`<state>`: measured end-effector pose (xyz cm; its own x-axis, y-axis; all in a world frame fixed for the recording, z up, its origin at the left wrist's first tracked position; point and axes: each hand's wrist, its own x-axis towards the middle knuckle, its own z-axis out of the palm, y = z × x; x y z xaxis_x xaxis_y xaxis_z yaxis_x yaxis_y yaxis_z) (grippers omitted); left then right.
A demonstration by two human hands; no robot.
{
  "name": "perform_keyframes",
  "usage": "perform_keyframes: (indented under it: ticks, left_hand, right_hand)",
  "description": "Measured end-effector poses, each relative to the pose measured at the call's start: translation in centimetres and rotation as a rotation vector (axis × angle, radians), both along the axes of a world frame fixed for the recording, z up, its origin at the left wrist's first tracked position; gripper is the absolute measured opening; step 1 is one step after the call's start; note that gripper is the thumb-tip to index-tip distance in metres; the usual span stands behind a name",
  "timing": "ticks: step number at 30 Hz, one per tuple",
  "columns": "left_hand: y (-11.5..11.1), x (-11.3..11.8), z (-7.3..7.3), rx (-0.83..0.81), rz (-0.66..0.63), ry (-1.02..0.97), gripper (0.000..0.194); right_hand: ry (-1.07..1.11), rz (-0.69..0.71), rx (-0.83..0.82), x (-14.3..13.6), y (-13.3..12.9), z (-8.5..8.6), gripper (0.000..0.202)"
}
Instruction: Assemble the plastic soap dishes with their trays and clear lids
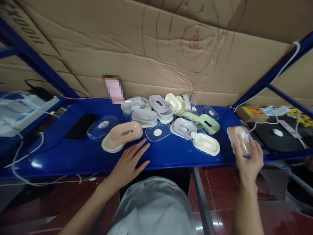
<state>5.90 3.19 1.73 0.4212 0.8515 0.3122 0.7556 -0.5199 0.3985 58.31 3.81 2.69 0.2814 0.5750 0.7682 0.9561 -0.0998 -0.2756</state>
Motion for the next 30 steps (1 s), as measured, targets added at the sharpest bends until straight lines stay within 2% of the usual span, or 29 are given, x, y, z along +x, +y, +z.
perform_keyframes:
  ticks: [2, 4, 6, 8, 9, 11, 13, 15, 16, 19, 22, 25, 27, 30]
  left_hand:
    - [1.7, 1.5, 0.2, 0.008, 0.0, 0.017, 0.062]
    - [2.9, 2.5, 0.2, 0.013, -0.005, -0.011, 0.053]
    - [3.0, 2.8, 0.3, 0.017, -0.002, -0.048, 0.037]
    - [2.2, 2.4, 0.7, 0.021, 0.011, -0.075, 0.025]
    - [1.5, 2.0, 1.0, 0.008, 0.02, -0.122, 0.022]
    - [0.2, 1.2, 1.7, -0.068, 0.06, -0.301, 0.019]
    - [-0.8, 0.7, 2.3, -0.21, 0.116, -0.527, 0.021]
    - [-1.0, 0.4, 2.7, -0.345, 0.166, -0.681, 0.027]
    - [-0.9, 0.3, 2.7, -0.388, 0.188, -0.721, 0.03]
    - [-0.4, -0.1, 2.3, -0.399, 0.231, -0.727, 0.033]
    - [-0.3, -1.1, 1.5, -0.165, 0.306, -0.531, 0.031]
    - [-0.9, -2.5, 0.4, 0.146, 0.538, -0.231, 0.031]
    - [-1.3, -3.5, -0.5, 0.204, 0.637, -0.095, 0.037]
    - [-2.0, -4.7, -1.6, 0.212, 0.579, -0.097, 0.038]
  right_hand:
    - [0.034, -0.064, -0.072, 2.5, 1.4, -2.0, 0.086]
    - [0.027, -0.042, -0.154, 3.7, 2.7, -3.3, 0.09]
    - [-0.003, -0.022, -0.195, 3.7, 3.3, -3.3, 0.087]
    - [-0.053, -0.012, -0.125, 2.1, 3.1, -2.4, 0.082]
    - [-0.08, 0.009, -0.057, 0.5, 2.7, -1.9, 0.078]
    - [-0.142, 0.157, 0.084, -4.4, 1.5, -0.8, 0.071]
    - [-0.206, 0.444, 0.062, -10.8, 0.1, -0.2, 0.072]
    - [-0.319, 0.764, -0.076, -17.4, -0.8, 0.1, 0.073]
    - [-0.351, 0.875, -0.164, -20.3, -0.9, 0.3, 0.066]
    - [-0.378, 1.067, -0.414, -25.8, 0.3, 0.6, 0.052]
    - [-0.3, 1.079, -0.526, -27.1, 2.1, 0.4, 0.053]
    - [-0.222, 0.948, -0.533, -26.8, 2.8, -0.5, 0.055]
    - [-0.183, 0.854, -0.496, -27.0, 2.8, -0.8, 0.057]
    - [-0.194, 0.881, -0.467, -28.3, 2.6, -0.3, 0.066]
